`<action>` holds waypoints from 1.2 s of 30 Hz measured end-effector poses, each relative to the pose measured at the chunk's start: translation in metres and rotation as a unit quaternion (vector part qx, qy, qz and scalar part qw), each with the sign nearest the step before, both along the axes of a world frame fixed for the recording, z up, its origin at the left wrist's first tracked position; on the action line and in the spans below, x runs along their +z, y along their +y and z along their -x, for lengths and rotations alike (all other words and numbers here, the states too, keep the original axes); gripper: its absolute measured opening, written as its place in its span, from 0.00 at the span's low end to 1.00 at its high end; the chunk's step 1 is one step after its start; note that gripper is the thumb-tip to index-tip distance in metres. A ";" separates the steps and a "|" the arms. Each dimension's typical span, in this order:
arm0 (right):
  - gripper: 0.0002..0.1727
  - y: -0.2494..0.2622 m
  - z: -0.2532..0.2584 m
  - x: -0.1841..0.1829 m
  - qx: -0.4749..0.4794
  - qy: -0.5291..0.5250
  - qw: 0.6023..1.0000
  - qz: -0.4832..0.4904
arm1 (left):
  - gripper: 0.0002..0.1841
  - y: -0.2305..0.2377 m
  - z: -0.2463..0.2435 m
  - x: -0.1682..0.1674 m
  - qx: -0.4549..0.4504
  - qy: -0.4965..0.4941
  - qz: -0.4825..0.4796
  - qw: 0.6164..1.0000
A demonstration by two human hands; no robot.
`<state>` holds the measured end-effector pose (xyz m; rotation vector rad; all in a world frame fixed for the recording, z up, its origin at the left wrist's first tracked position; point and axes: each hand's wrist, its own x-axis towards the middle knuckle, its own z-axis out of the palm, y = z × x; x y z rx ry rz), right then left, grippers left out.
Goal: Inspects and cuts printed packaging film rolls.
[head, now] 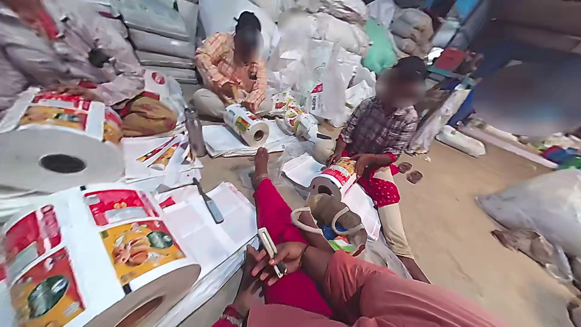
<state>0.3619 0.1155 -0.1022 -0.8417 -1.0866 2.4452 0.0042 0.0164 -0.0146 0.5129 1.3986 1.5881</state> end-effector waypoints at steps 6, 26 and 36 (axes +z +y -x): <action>0.26 0.005 -0.003 -0.017 0.007 0.033 0.999 0.021 | 0.30 -0.008 0.108 -0.123 0.060 0.042 0.102 0.992; 0.20 0.018 0.132 0.012 -0.110 -0.231 0.921 -0.294 | 0.40 -0.006 0.124 -0.131 0.022 0.093 0.057 0.994; 0.35 0.013 0.187 0.000 -0.055 -0.255 0.902 -0.344 | 0.37 0.007 0.129 -0.158 0.020 -0.120 0.059 0.991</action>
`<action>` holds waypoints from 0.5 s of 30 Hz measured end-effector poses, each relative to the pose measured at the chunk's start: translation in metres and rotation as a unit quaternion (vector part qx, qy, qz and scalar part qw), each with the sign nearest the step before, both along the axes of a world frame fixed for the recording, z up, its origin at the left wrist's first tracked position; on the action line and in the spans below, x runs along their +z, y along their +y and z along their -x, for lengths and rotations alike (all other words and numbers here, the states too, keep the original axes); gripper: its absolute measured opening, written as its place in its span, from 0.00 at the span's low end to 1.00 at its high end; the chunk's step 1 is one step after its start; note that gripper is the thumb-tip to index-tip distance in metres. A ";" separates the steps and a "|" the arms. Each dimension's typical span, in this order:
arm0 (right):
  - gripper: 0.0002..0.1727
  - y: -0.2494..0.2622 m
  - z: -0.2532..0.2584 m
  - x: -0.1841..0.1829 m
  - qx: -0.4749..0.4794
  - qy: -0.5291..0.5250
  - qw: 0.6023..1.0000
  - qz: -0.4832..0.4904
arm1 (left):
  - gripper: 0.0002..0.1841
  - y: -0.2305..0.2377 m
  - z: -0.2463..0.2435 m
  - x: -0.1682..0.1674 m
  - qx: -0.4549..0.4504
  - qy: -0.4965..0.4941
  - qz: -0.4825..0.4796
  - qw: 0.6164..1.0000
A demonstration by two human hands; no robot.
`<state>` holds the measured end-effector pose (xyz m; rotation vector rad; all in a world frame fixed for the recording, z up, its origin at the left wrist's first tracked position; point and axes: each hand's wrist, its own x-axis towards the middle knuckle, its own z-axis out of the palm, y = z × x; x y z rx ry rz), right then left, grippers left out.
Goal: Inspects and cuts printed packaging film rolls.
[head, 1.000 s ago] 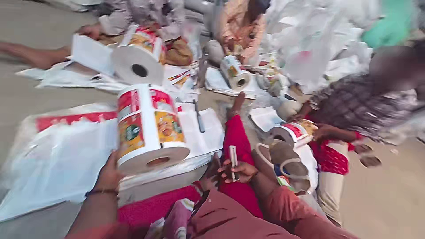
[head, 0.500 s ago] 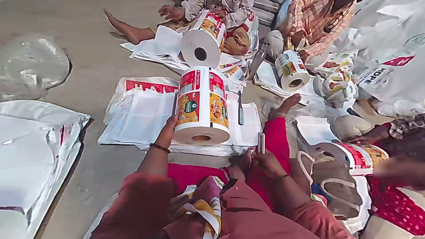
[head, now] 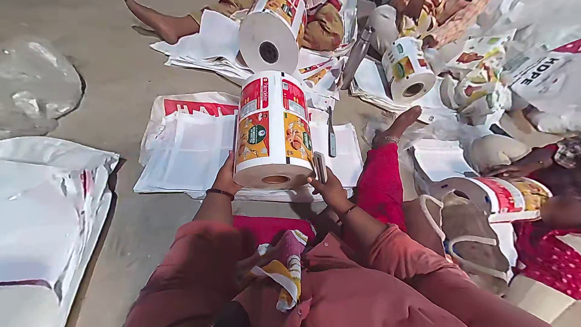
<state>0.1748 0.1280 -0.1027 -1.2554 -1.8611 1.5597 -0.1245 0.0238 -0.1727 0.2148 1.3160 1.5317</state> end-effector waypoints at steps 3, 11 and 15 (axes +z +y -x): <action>0.25 0.016 -0.006 -0.011 -0.031 0.015 0.999 0.000 | 0.34 0.004 0.001 -0.001 0.013 -0.001 -0.016 1.000; 0.21 0.147 -0.008 -0.071 -0.147 -0.189 0.968 -0.075 | 0.31 0.010 0.004 -0.006 0.039 0.008 -0.056 0.998; 0.35 0.176 0.012 -0.076 -0.143 -0.321 0.933 -0.076 | 0.30 0.011 0.006 -0.010 0.052 0.031 -0.048 0.997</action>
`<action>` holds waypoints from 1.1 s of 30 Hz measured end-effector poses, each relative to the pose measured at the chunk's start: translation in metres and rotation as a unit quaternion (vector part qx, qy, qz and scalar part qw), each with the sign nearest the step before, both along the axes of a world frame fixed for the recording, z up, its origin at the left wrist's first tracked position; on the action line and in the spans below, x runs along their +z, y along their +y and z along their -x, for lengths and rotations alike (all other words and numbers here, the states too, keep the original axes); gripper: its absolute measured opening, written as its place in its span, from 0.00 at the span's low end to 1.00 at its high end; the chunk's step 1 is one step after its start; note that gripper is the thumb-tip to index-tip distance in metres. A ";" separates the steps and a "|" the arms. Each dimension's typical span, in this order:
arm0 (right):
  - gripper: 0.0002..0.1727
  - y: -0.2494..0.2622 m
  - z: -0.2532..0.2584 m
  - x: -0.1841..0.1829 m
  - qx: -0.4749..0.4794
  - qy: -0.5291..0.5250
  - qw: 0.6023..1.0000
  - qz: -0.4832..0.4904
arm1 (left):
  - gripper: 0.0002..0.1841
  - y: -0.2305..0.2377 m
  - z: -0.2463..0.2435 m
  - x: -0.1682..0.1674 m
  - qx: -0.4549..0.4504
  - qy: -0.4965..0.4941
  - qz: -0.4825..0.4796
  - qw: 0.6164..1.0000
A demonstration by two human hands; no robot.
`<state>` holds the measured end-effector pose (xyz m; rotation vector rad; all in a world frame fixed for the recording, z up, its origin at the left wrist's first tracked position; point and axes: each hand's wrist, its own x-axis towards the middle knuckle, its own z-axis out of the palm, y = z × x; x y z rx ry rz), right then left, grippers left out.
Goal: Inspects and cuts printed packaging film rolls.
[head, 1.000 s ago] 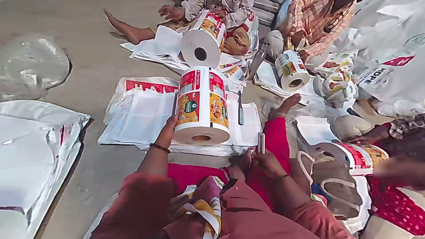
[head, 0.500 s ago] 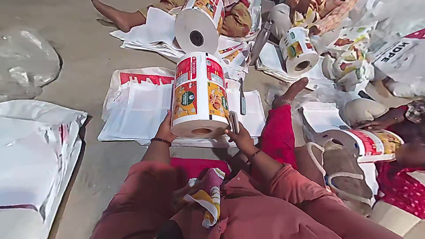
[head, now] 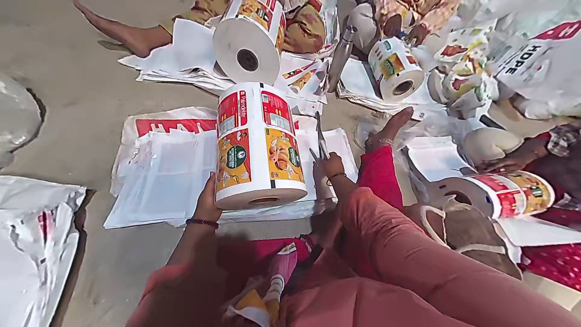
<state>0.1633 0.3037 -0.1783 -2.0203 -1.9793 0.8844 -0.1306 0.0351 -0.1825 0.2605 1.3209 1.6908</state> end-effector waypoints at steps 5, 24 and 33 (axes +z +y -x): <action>0.37 0.022 0.015 -0.010 0.008 -0.112 0.994 0.002 | 0.29 0.002 0.003 0.004 -0.010 0.034 0.031 0.999; 0.40 0.004 -0.006 -0.002 0.100 -0.187 0.974 -0.075 | 0.30 0.008 0.003 0.008 0.009 0.017 0.080 0.997; 0.33 0.013 0.022 0.024 0.033 -0.105 0.993 0.034 | 0.31 0.009 0.010 0.004 -0.013 0.052 0.108 0.993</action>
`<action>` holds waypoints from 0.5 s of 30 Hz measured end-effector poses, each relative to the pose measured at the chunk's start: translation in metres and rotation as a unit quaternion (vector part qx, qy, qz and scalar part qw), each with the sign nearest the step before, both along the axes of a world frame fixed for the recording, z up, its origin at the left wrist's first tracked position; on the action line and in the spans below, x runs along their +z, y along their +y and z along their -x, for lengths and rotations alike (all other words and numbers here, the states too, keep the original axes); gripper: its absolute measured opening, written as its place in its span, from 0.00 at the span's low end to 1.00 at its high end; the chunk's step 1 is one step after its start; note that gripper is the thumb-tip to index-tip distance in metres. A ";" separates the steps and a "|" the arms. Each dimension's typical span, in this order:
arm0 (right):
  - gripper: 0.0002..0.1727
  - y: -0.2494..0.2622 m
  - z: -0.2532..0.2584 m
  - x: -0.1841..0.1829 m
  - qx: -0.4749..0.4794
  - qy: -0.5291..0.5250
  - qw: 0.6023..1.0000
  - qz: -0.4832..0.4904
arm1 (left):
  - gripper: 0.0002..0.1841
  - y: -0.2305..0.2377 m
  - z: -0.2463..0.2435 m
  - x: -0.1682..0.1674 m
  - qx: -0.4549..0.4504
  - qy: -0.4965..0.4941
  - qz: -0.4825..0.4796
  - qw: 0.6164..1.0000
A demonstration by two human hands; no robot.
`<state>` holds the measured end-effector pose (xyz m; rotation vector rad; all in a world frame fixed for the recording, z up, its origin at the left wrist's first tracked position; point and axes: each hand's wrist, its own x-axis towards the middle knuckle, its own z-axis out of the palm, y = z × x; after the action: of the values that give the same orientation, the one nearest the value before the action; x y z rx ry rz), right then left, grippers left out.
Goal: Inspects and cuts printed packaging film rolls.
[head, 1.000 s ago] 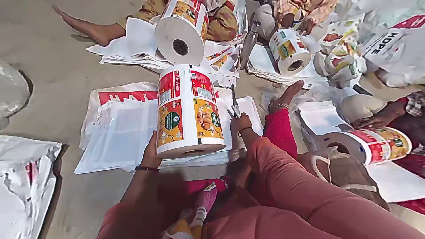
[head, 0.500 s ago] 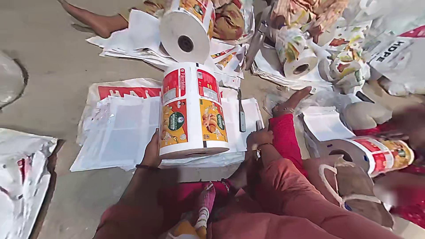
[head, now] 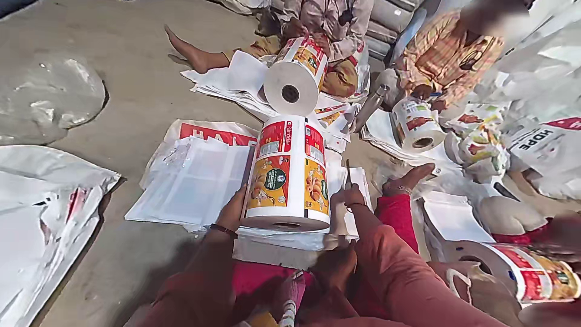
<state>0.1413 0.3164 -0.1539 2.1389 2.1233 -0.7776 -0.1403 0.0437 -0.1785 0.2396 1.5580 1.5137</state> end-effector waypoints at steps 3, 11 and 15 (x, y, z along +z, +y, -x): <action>0.30 -0.023 0.007 0.051 0.004 0.186 0.982 -0.039 | 0.32 0.003 0.002 -0.002 -0.005 -0.006 -0.007 1.000; 0.33 -0.106 0.083 0.180 0.244 0.133 0.956 -0.088 | 0.34 0.004 0.003 -0.010 -0.008 -0.007 -0.020 1.000; 0.33 -0.122 0.108 0.197 0.271 0.065 0.955 -0.099 | 0.35 0.002 -0.001 -0.002 -0.001 -0.013 -0.013 1.000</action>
<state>0.0332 0.1945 0.0432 1.4643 2.7665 -0.6787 -0.1388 0.0457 -0.1804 0.2353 1.5180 1.5316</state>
